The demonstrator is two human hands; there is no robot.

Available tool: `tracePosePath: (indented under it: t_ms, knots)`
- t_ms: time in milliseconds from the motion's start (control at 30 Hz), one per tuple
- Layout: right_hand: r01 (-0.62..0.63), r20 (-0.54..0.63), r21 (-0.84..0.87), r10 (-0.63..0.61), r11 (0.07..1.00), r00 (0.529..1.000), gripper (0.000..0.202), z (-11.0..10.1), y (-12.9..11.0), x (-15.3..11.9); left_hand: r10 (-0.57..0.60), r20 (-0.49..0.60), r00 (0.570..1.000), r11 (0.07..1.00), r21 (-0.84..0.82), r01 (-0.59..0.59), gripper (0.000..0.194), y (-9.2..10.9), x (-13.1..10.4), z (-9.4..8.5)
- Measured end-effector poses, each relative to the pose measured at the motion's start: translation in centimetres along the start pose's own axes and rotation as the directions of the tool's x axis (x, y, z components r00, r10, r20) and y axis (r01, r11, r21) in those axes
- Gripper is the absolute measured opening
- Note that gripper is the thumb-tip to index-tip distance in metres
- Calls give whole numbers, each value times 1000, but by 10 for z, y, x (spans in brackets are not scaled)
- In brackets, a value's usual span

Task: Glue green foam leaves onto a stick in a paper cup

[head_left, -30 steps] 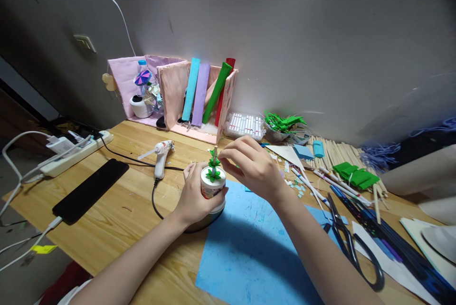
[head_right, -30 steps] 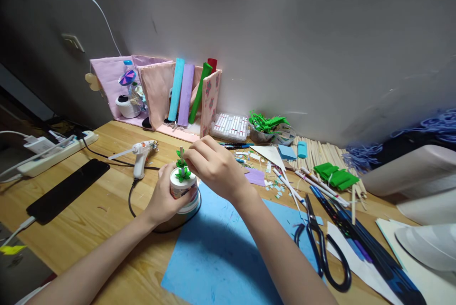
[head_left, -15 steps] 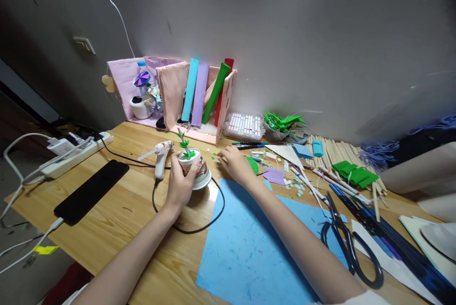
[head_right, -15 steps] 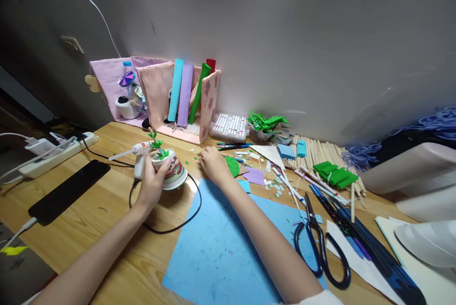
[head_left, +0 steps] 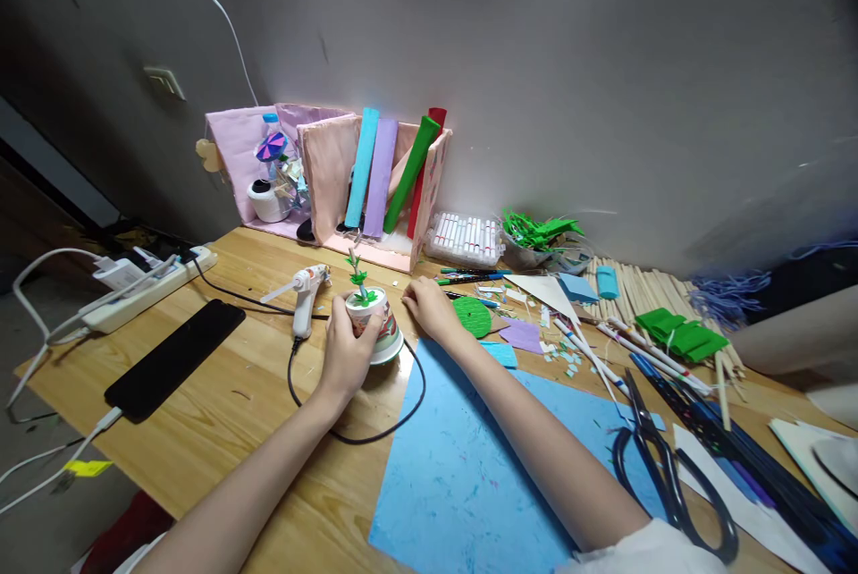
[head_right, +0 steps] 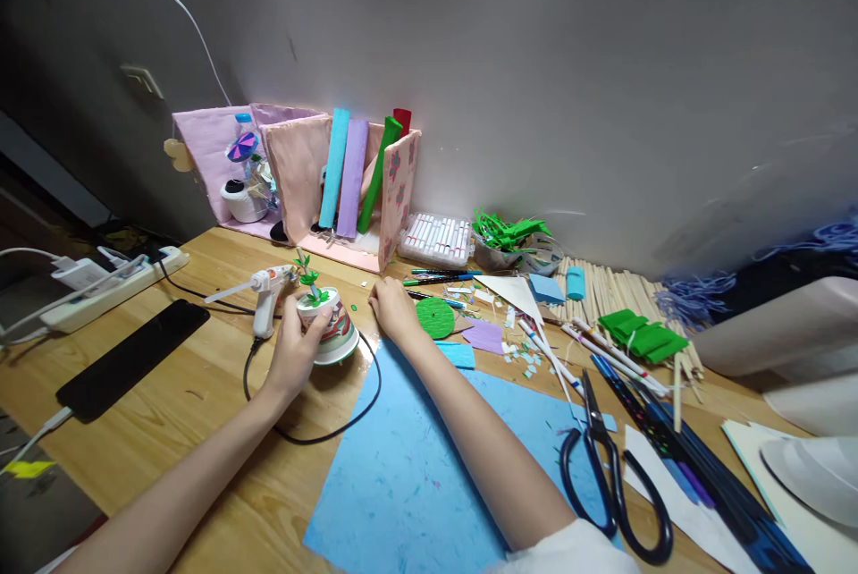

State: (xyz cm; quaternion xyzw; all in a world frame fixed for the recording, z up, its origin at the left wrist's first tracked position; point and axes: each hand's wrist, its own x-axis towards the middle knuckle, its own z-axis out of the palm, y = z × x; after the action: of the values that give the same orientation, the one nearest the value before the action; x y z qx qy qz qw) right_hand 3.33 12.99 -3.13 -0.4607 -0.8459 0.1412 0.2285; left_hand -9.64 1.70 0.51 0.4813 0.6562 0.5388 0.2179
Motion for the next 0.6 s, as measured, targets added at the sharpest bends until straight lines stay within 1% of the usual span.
tracePosePath:
  t_ms: [200, 367, 467, 533, 600]
  knots:
    - [-22, -7, 122, 23, 992, 1000, 8, -4, 4, -1, 4, 35, 999, 1000, 3, -4, 41, -1, -3, 3]
    - [-76, -40, 317, 93, 945, 995, 10, -6, 4, 1, -10, 40, 999, 1000, 1, 10, 41, -2, -5, 4]
    - [-123, -17, 484, 149, 866, 989, 10, -8, 4, 3, -14, 40, 999, 1000, -4, 14, 39, -1, -5, 4]
    - [-151, 30, 601, 167, 785, 986, 11, -13, 4, 5, -12, 40, 999, 1000, -6, 12, 39, -1, -5, 4]
    - [-166, 80, 700, 155, 694, 985, 12, -23, 3, 6, -15, 40, 999, 1000, -14, 15, 40, 0, -6, 4]
